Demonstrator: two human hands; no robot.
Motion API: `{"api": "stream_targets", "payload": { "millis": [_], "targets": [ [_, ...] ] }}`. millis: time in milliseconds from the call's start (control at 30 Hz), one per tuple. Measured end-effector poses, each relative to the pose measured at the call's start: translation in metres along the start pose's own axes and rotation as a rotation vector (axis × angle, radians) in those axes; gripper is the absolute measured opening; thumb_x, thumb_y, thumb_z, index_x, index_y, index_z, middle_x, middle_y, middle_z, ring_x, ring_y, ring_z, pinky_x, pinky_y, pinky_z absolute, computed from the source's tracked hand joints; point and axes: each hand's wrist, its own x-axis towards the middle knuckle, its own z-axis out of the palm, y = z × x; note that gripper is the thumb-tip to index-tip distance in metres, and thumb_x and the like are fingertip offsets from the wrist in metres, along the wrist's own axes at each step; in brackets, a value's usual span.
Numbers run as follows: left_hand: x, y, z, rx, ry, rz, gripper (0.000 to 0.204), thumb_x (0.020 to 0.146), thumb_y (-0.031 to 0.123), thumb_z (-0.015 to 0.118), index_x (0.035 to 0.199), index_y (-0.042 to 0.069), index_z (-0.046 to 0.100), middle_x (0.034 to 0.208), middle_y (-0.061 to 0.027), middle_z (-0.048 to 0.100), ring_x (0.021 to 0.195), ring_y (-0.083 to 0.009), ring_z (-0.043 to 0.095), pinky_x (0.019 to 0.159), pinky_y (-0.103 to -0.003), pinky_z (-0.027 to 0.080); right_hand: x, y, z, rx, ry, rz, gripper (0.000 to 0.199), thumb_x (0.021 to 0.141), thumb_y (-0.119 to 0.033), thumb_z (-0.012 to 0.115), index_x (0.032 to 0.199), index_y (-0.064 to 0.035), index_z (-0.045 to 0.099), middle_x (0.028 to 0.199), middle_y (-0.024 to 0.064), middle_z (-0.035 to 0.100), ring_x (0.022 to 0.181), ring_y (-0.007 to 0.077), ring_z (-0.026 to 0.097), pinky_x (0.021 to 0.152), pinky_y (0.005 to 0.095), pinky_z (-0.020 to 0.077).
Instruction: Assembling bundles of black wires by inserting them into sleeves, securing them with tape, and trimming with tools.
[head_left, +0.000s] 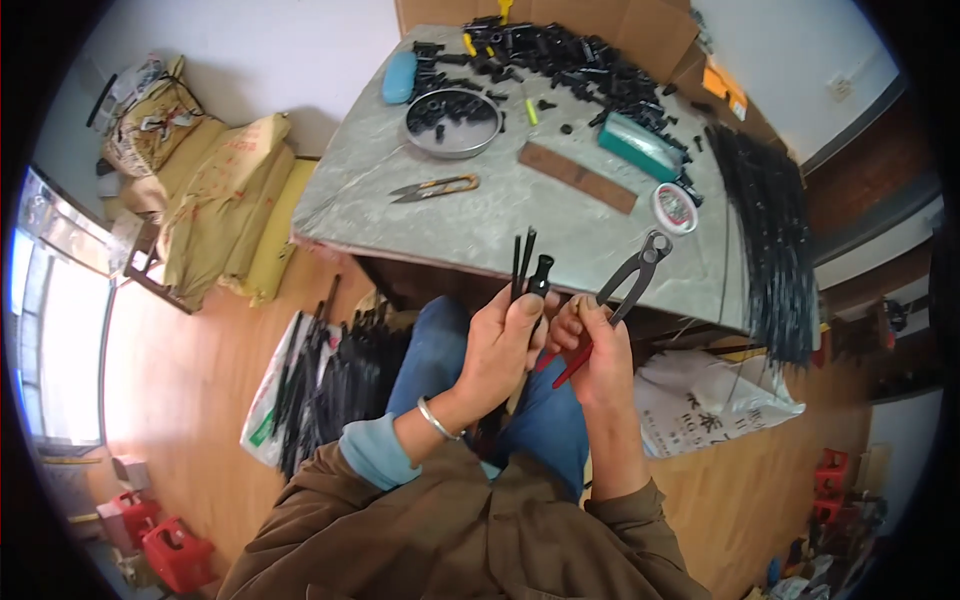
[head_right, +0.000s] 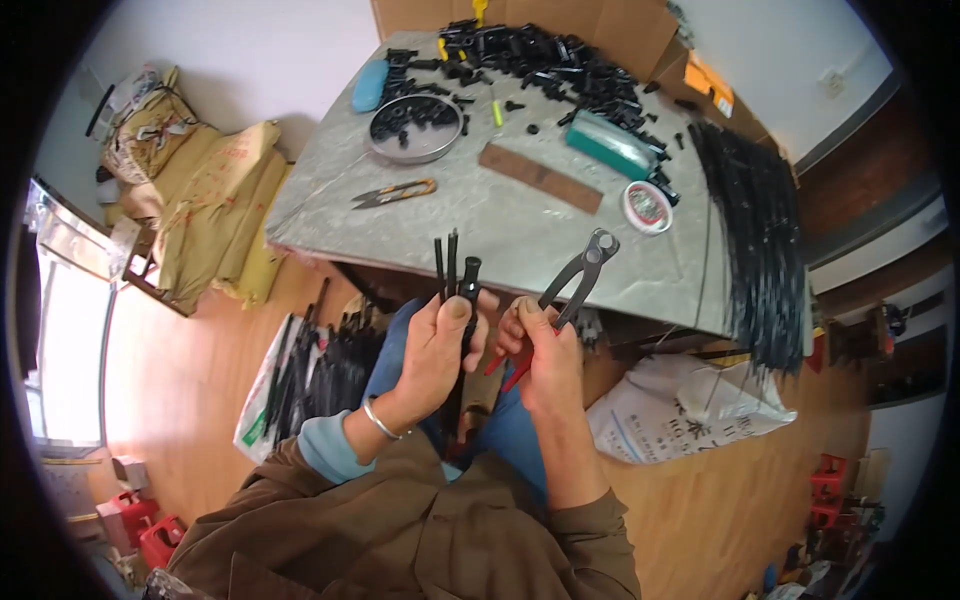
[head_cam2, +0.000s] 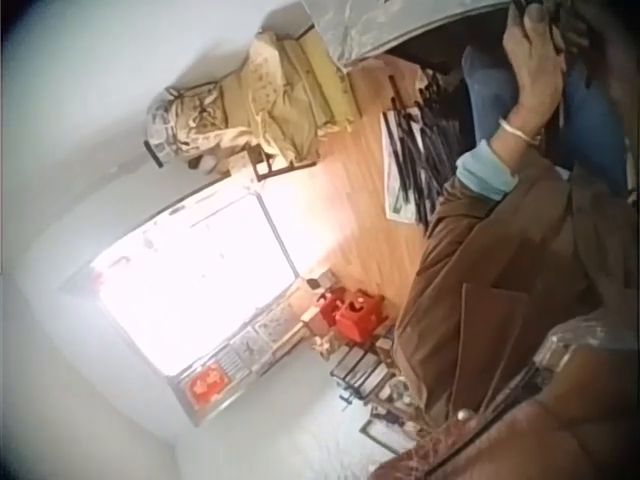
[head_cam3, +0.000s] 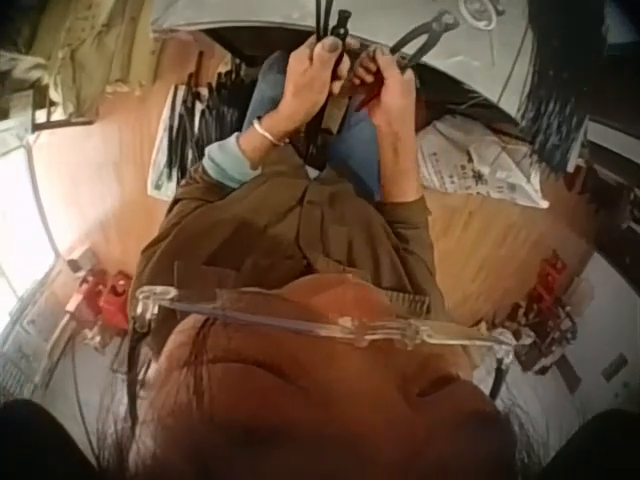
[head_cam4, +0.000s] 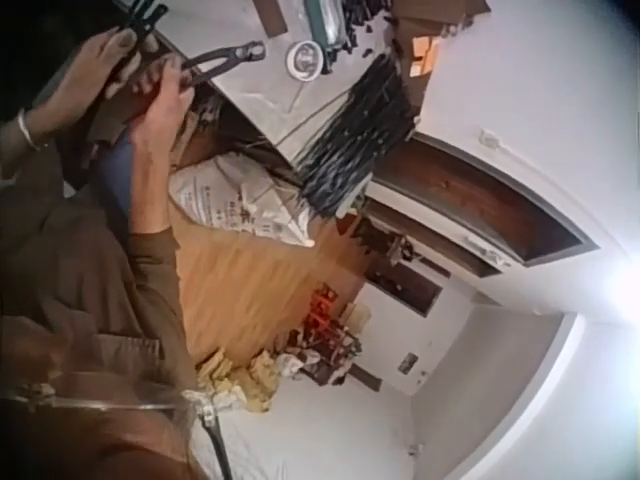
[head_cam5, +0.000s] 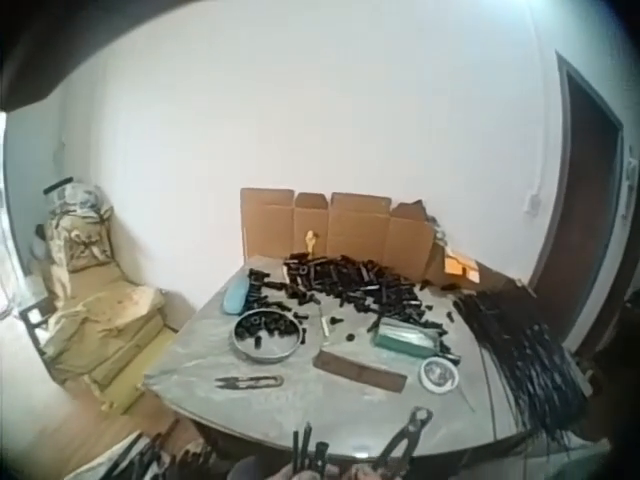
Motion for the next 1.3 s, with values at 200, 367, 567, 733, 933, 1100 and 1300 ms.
{"api": "stream_targets", "payload": {
  "millis": [200,367,567,733,933,1100,1300],
  "targets": [
    [-0.009,0.0,-0.002,0.068,0.079,-0.001,0.042,0.097,0.042,0.047,0.097,0.001,0.056,0.064,0.0019,0.049,0.049,-0.0034,0.041,0.045,-0.021,0.036,-0.021,0.017,0.024,-0.144,0.067,-0.131,0.015,0.094,-0.017,0.056,0.089,-0.0032,0.057,0.068,-0.0012,0.05,0.058,0.0083,0.045,0.054,0.0243,0.0397],
    [-0.012,0.0,-0.003,0.13,0.095,0.034,0.043,0.097,0.043,0.046,0.096,0.001,0.055,0.068,0.0011,0.053,0.052,-0.0034,0.042,0.045,-0.021,0.035,-0.024,0.026,0.028,-0.307,0.156,-0.222,0.023,0.094,-0.025,0.059,0.092,-0.0029,0.061,0.064,0.0,0.057,0.054,0.0066,0.05,0.047,0.0208,0.0348],
    [-0.012,-0.004,-0.005,0.15,0.099,0.018,0.044,0.098,0.042,0.046,0.094,-0.001,0.055,0.075,-0.0031,0.059,0.064,-0.0074,0.048,0.057,-0.024,0.042,-0.024,0.027,0.028,-0.341,0.156,-0.238,0.025,0.094,-0.027,0.059,0.099,-0.002,0.062,0.065,-0.0004,0.056,0.055,0.0062,0.05,0.047,0.0201,0.0346],
    [-0.01,-0.007,-0.004,0.184,0.107,0.089,0.045,0.098,0.046,0.043,0.096,0.002,0.056,0.068,0.0026,0.05,0.054,-0.0029,0.044,0.046,-0.019,0.035,-0.024,0.025,0.031,-0.305,0.139,-0.234,0.025,0.095,-0.026,0.057,0.099,-0.0023,0.062,0.065,-0.0013,0.055,0.056,0.0065,0.051,0.048,0.0206,0.036],
    [-0.008,-0.009,-0.005,0.189,0.115,0.1,0.045,0.098,0.046,0.044,0.095,0.002,0.056,0.069,0.0025,0.05,0.054,-0.003,0.043,0.047,-0.02,0.035,-0.024,0.026,0.028,-0.4,0.155,-0.252,0.025,0.095,-0.027,0.056,0.099,-0.0027,0.062,0.065,-0.0013,0.054,0.057,0.0067,0.051,0.049,0.0206,0.0367],
    [-0.009,-0.009,-0.007,0.167,0.104,0.034,0.045,0.098,0.04,0.046,0.092,-0.004,0.055,0.078,-0.0086,0.059,0.073,-0.0131,0.052,0.067,-0.029,0.045,-0.026,0.026,0.029,-0.37,0.146,-0.225,0.026,0.095,-0.028,0.056,0.1,-0.0027,0.062,0.066,-0.0016,0.054,0.057,0.0064,0.051,0.049,0.0205,0.0365],
    [-0.008,-0.014,-0.006,0.116,0.09,0.092,0.043,0.097,0.045,0.045,0.095,0.003,0.053,0.07,0.0006,0.054,0.052,-0.0031,0.043,0.043,-0.02,0.036,-0.025,0.029,0.028,-0.37,0.152,-0.248,0.027,0.095,-0.027,0.056,0.101,-0.0019,0.062,0.066,-0.0011,0.054,0.057,0.0073,0.051,0.049,0.0205,0.0363]
  ]
}}
